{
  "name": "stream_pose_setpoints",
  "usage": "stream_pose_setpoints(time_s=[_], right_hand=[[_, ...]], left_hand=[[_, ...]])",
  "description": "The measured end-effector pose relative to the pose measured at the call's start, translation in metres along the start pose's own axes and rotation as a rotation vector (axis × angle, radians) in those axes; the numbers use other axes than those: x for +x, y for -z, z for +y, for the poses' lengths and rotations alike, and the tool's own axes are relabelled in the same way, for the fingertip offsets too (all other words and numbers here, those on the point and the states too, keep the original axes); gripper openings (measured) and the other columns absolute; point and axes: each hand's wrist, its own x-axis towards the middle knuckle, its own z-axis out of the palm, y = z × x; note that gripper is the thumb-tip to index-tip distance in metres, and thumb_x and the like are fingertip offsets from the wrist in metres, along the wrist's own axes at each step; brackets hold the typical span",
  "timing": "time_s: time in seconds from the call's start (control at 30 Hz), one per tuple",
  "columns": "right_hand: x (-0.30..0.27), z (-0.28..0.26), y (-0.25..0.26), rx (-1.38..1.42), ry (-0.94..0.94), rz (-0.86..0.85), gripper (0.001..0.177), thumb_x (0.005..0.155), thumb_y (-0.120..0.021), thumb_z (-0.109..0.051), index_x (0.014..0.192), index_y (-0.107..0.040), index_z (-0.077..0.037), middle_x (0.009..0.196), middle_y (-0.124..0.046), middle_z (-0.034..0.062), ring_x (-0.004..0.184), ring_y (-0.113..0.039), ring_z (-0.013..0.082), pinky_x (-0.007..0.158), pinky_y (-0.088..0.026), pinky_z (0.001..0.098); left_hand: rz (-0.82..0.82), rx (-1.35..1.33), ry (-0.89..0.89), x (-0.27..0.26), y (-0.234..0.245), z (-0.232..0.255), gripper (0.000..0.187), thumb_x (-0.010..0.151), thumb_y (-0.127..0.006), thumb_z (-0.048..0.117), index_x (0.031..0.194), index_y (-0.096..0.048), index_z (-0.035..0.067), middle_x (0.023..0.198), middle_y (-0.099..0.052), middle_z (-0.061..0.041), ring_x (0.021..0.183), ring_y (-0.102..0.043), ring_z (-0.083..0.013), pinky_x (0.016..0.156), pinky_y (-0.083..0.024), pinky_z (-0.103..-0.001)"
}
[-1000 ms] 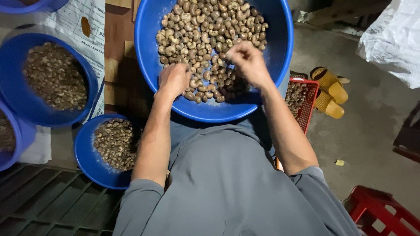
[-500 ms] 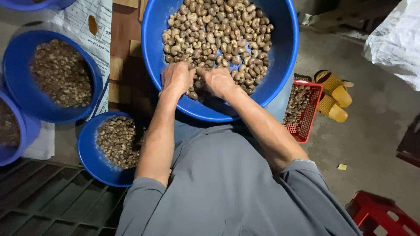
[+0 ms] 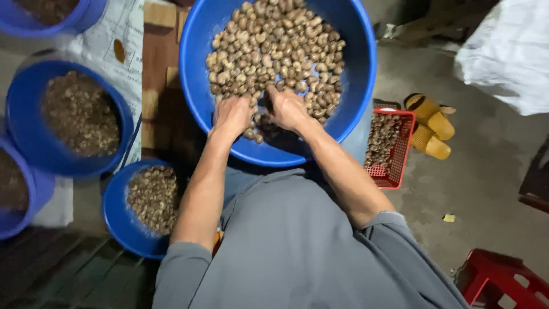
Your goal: The person is manually removing the outer skin from cashew nuts and sorting the peeled nuts into separate containers.
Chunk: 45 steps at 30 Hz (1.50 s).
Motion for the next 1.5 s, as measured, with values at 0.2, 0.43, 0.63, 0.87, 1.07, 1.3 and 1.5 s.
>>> stream_pose_setpoints(time_s=[0.2,0.43,0.63,0.87,1.07,1.3,1.5], right_hand=[[-0.003,0.007,0.011,1.087,-0.183,0.216,0.037,0.089,-0.076,-0.036,0.104,-0.072,-0.003,0.089,-0.072,0.0159,0.093,-0.071,0.0324,0.082,-0.057,0.0431],[-0.015,-0.005,0.07,1.879,-0.198,-0.203,0.023,0.087,-0.056,-0.041,0.087,-0.055,-0.018,0.057,-0.029,-0.0066,0.043,-0.032,0.0084,0.036,-0.028,0.0231],[-0.014,-0.006,0.059,1.935,-0.115,-0.075,0.026,0.09,-0.059,-0.041,0.102,-0.063,-0.018,0.073,-0.061,0.0072,0.054,-0.058,0.0158,0.037,-0.043,0.0257],[-0.014,-0.007,0.042,1.48,-0.248,0.108,0.049,0.097,-0.067,-0.051,0.073,-0.058,-0.009,0.054,-0.054,0.0086,0.038,-0.046,0.0149,0.027,-0.036,0.0268],[-0.02,-0.027,-0.001,0.475,0.286,0.071,0.027,0.098,-0.062,-0.049,0.108,-0.064,-0.024,0.095,-0.077,0.0035,0.093,-0.074,0.0328,0.081,-0.06,0.048],[-0.027,-0.04,-0.025,0.035,0.357,0.026,0.028,0.102,-0.051,-0.029,0.118,-0.069,-0.015,0.089,-0.079,0.0145,0.089,-0.074,0.0326,0.082,-0.058,0.0422],[0.017,-0.008,-0.11,0.003,0.386,-0.033,0.059,0.1,-0.036,-0.063,0.153,-0.036,-0.037,0.093,-0.078,0.0123,0.096,-0.075,0.0344,0.089,-0.058,0.0525]], left_hand=[[-0.029,0.153,-0.097,0.013,-0.021,-0.002,0.037,0.098,-0.06,0.033,0.118,-0.076,0.007,0.105,-0.077,-0.024,0.114,-0.07,-0.0413,0.098,-0.053,-0.056],[-0.071,0.258,-0.096,0.031,-0.039,-0.008,0.028,0.093,-0.066,0.031,0.104,-0.08,0.009,0.092,-0.078,-0.02,0.093,-0.075,-0.0406,0.074,-0.06,-0.054],[-0.062,0.314,-0.105,0.042,-0.057,-0.013,0.024,0.092,-0.067,0.028,0.096,-0.08,0.008,0.083,-0.077,-0.019,0.081,-0.076,-0.0401,0.052,-0.058,-0.054],[0.151,-0.144,0.009,0.001,0.01,0.019,0.037,0.097,-0.061,0.028,0.107,-0.074,-0.005,0.087,-0.074,-0.03,0.091,-0.073,-0.0494,0.075,-0.059,-0.061],[0.415,-1.058,0.092,0.002,0.019,0.001,0.021,0.098,-0.065,0.019,0.11,-0.067,0.002,0.054,-0.053,-0.006,0.048,-0.05,-0.0139,0.04,-0.037,-0.026],[0.291,-1.69,-0.036,-0.021,0.026,-0.007,0.013,0.097,-0.067,0.016,0.097,-0.058,0.007,0.054,-0.044,-0.009,0.044,-0.043,-0.0167,0.038,-0.027,-0.024],[0.113,-1.933,-0.355,-0.018,0.018,-0.024,0.014,0.091,-0.056,0.024,0.093,-0.056,0.01,0.06,-0.046,-0.015,0.044,-0.046,-0.0237,0.035,-0.029,-0.026]])
